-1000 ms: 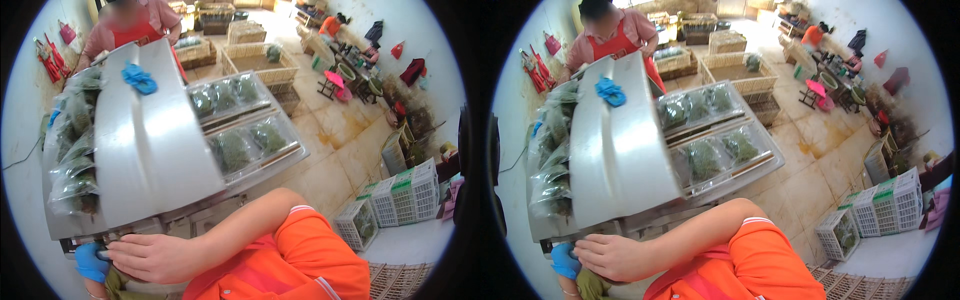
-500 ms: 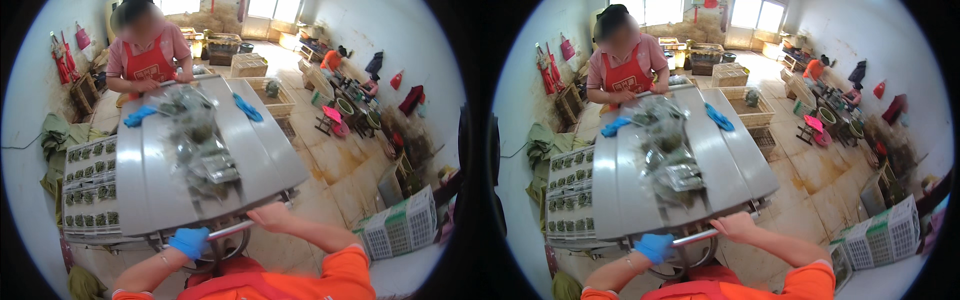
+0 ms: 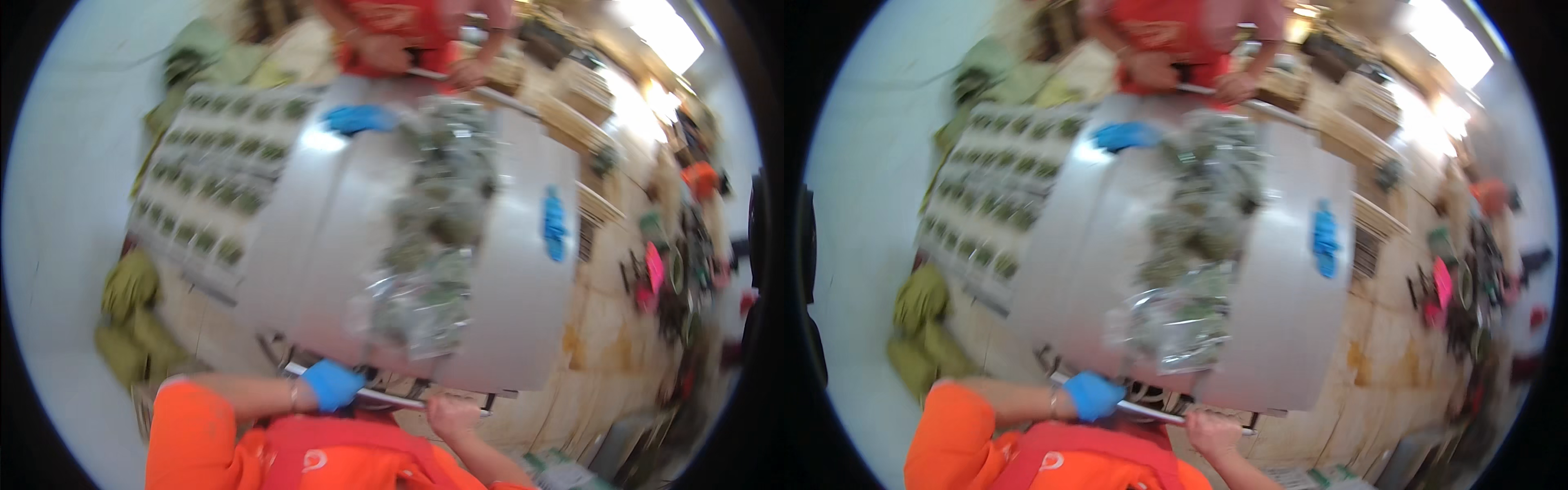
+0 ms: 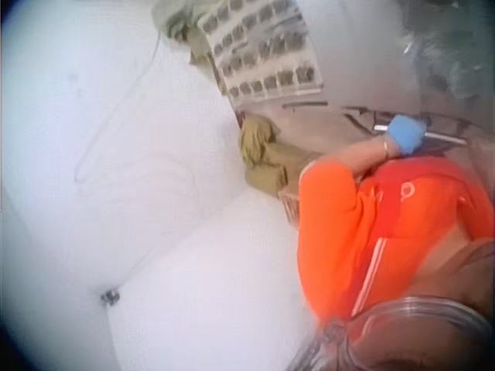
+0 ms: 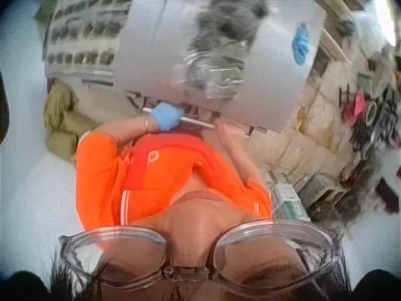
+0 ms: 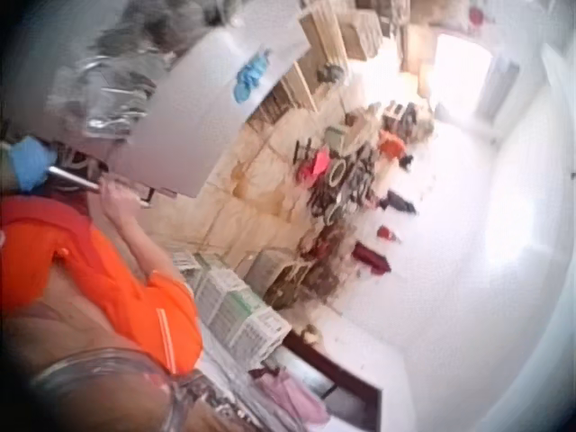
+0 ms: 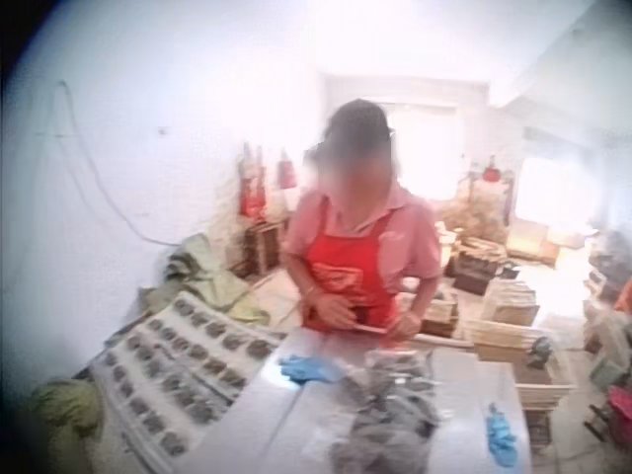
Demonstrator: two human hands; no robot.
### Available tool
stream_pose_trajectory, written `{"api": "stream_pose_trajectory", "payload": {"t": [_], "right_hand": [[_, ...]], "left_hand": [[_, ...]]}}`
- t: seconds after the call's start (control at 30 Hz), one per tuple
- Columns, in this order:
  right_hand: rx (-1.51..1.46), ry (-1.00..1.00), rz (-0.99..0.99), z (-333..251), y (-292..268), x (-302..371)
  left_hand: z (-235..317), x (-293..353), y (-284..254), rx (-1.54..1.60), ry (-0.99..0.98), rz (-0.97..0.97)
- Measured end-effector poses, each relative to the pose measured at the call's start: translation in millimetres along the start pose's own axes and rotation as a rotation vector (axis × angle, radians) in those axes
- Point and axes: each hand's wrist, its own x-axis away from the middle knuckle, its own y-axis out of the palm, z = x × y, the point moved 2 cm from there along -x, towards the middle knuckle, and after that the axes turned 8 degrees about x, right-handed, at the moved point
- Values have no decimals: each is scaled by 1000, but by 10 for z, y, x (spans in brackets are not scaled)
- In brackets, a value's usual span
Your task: The person places small plastic bags containing dried green herbs onto a vacuum-sealing machine, seals them, and stacks the finished packages. They also handle large yellow sacks and a basket of pre-filled bags during the process.
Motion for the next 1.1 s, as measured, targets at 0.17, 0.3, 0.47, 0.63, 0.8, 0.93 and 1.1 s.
{"api": "stream_pose_trajectory", "payload": {"t": [0.17, 0.3, 0.47, 0.63, 0.8, 0.93, 1.1], "right_hand": [[1, -70, -23, -127, -281, -172], [-250, -333, 148, -996, -846, -789], [-451, -525, 81, -2660, -761, -1782], [-235, -521, 7, -4002, -162, -2701], [295, -478, -168, -4294, 183, -3284], [446, -329, -430, -4126, 361, -3475], [342, -286, -426, -4136, 514, -3663]], "left_hand": [[24, 49, -94, 61, -25, 26], [13, 542, -220, 1, 319, 648], [-1781, 1808, -858, -125, -238, 985], [-3839, 2615, -859, -330, -562, 1029], [-4305, 2818, -1019, -250, -467, 947], [-4236, 2876, -1264, -76, -407, 820], [-4552, 2895, -1291, -209, -254, 1094]]}}
